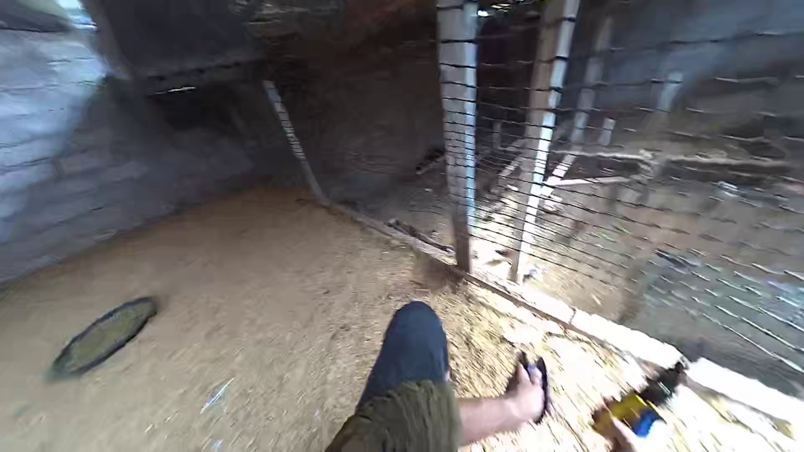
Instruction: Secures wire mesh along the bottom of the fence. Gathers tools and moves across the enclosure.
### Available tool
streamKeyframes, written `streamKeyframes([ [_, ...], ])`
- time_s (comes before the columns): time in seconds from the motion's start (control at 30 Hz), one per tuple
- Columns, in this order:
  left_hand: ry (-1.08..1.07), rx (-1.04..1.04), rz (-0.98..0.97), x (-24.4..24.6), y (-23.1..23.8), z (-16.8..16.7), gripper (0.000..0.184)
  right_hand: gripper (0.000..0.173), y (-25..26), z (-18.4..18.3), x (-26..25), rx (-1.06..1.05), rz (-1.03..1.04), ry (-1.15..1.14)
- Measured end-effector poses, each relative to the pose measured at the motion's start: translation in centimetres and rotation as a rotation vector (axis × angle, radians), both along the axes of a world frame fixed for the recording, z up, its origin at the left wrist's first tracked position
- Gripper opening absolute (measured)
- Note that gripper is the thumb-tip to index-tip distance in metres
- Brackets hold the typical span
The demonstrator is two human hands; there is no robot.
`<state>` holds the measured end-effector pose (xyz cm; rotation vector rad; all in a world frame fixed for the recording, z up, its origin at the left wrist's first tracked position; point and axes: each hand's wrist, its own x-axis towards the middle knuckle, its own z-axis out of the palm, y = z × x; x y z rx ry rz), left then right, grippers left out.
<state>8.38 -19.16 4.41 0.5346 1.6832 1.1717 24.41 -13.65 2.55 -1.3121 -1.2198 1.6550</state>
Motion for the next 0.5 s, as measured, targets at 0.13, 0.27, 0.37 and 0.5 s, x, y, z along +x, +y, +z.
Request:
streamKeyframes([
  [0.13, 0.002, 0.095, 0.046, 2.0, 1.7, 4.0, 0.039, 0.067, 0.0, 1.0, 2.0, 0.001, -0.156, 0.074],
  [0.27, 0.029, 0.272, -0.041, 4.5, 3.5, 7.1, 0.037, 0.083, 0.5, 1.5, 5.5, -0.012, -0.221, 0.283],
  [0.37, 0.004, 0.428, -0.202, 9.7, 3.2, 12.9, 0.029, 0.068, 0.4, 1.4, 8.8, 0.021, -0.343, 0.432],
  [0.5, -0.077, 0.686, -0.637, 16.4, 0.7, 19.2, 0.020, 0.035, 0.4, 1.7, 12.0, 0.076, -0.553, 0.543],
])
